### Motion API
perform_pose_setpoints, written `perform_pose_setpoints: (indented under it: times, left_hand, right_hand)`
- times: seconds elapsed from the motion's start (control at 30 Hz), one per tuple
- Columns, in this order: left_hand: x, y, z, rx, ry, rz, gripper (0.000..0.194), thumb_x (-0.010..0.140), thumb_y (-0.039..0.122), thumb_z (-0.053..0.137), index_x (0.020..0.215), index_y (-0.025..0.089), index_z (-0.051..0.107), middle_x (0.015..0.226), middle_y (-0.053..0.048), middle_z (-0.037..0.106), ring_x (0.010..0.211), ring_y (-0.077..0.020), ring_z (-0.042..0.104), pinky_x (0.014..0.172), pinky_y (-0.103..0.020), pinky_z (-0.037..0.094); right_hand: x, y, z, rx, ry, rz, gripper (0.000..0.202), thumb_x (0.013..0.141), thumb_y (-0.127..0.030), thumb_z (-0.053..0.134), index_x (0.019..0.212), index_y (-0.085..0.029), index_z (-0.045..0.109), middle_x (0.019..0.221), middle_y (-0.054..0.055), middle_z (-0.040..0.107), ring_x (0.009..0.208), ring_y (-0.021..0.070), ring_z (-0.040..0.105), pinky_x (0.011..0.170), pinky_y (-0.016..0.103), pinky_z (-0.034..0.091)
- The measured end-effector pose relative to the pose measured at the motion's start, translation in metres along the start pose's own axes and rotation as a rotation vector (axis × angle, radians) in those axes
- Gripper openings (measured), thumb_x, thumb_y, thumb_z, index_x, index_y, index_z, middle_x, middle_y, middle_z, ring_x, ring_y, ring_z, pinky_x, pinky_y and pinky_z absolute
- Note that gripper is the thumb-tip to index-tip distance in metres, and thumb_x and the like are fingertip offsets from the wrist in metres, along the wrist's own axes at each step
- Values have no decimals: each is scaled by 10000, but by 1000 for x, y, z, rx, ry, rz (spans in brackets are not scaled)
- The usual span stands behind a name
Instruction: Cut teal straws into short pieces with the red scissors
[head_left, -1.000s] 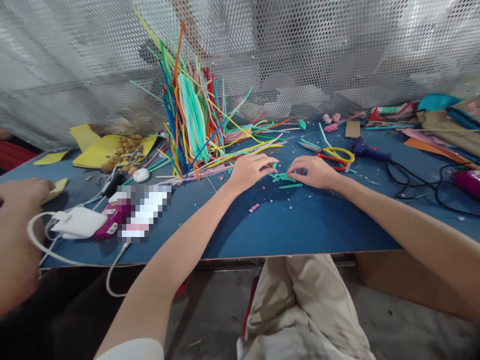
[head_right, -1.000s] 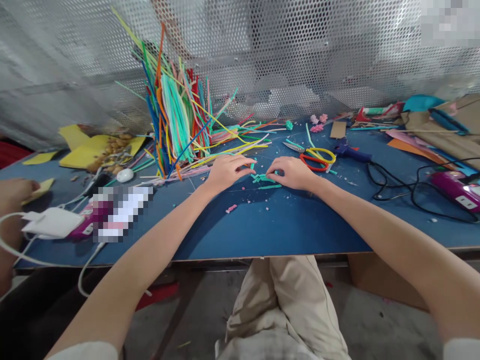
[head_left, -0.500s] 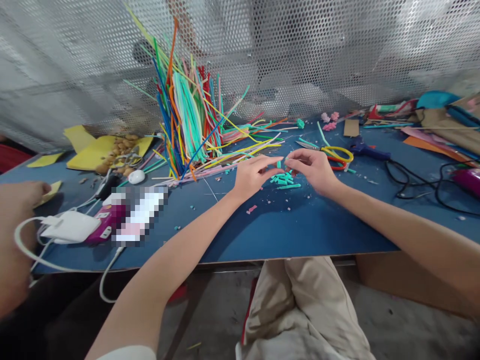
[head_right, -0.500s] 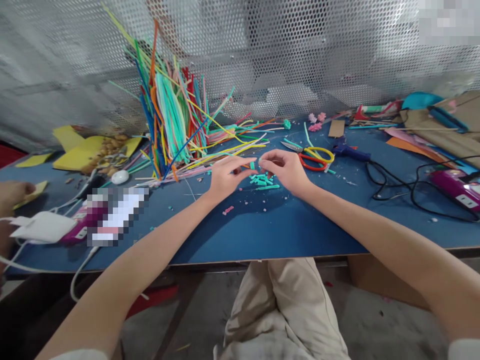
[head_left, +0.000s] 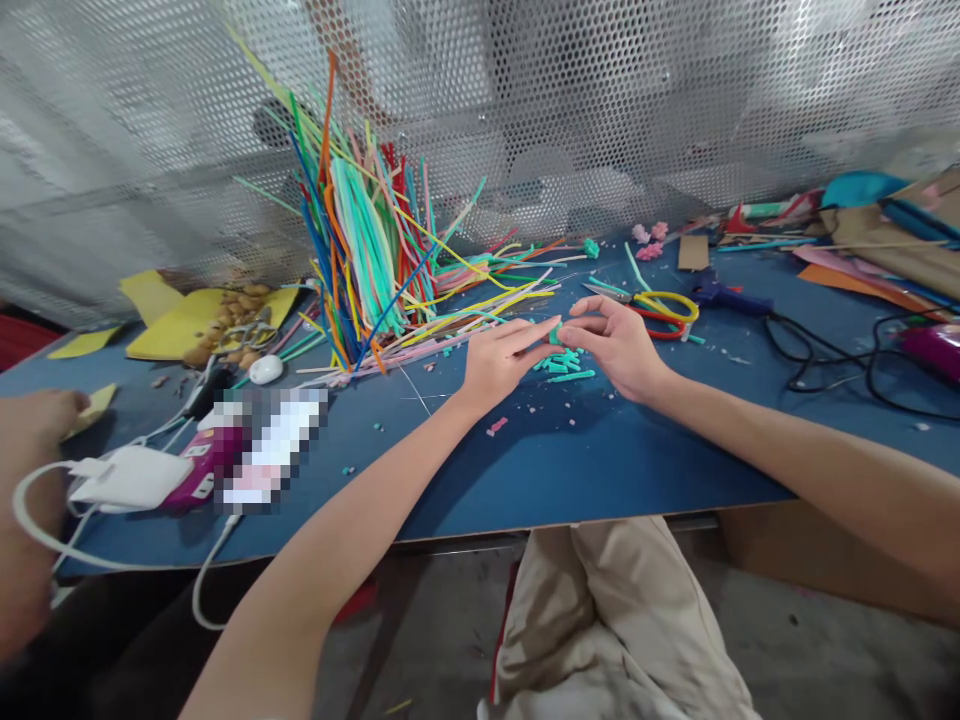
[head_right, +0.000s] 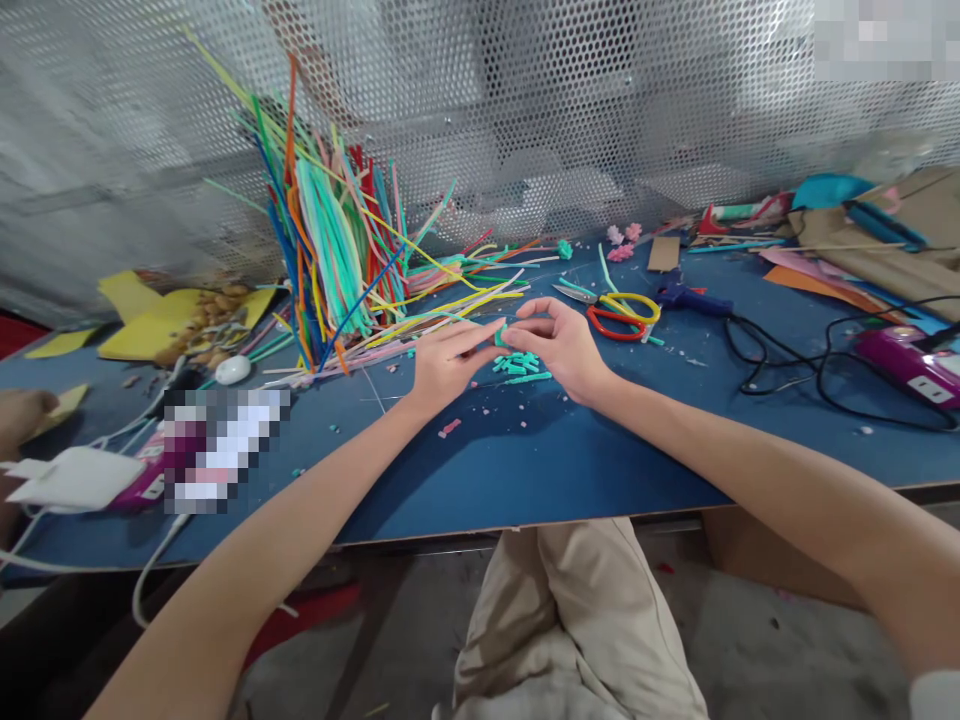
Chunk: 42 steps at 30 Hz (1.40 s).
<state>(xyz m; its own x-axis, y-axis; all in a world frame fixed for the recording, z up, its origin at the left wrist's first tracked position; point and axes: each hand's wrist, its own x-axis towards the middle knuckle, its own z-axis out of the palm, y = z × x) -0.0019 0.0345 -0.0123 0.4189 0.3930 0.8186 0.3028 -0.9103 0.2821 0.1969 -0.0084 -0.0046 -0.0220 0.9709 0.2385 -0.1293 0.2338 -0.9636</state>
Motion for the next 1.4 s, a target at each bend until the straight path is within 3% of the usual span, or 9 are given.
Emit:
perform_pose_setpoints:
  times: [0.37,0.47,0.57,0.73,0.97,1.2,1.4]
  left_hand:
    - [3,0,-2,222,-100,41,370,957,522,667,1207,270,769,854,-9,793,699,-127,667,741,-309,434]
    - [5,6,-2,146,-129,-67,536,898,600,706,1305,252,716,921,-18,800,614,-115,610,740,-301,451]
    - [8,14,-3,21,-207,-288,805,777,704,762,1398,206,641,1036,-56,793,593,-113,579,681,-279,466]
    - [15,24,-4,-154,-320,-493,555,893,673,644,1020,155,795,782,-36,747,590,-120,527,584,-256,389]
    - [20,32,-8,-380,-366,-658,554,906,647,634,924,128,825,762,-56,743,564,-104,487,534,-243,346]
    - [18,31,-7,-409,-348,-642,515,930,599,636,917,118,818,747,-71,744,526,-87,460,509,-238,319]
    - [18,28,-8,-349,-363,-602,495,916,588,652,804,131,805,617,-21,655,497,-77,363,500,-248,268]
  right_hand:
    - [-3,-4,1,31,-10,37,494,669,-397,903,982,-230,559,896,30,755,821,197,731,829,388,581]
    - [-2,-4,2,35,18,34,516,647,-406,911,945,-238,525,857,12,738,820,200,726,786,372,580]
    - [0,-2,1,44,38,17,529,640,-396,915,945,-245,510,870,5,741,822,195,720,768,360,576]
    - [2,-2,-1,-14,43,-33,500,676,-398,897,1002,-244,551,882,17,745,755,175,687,722,355,554]
    - [3,-3,-4,-41,11,-57,475,716,-390,871,1103,-224,652,877,18,746,755,174,679,760,369,554]
    - [4,-2,-6,-24,-37,-37,459,753,-379,842,1156,-220,692,913,24,755,851,191,699,865,390,562]
    - [5,-3,-7,-80,-94,-81,350,818,-425,790,1102,-231,728,992,44,766,935,208,700,908,398,555]
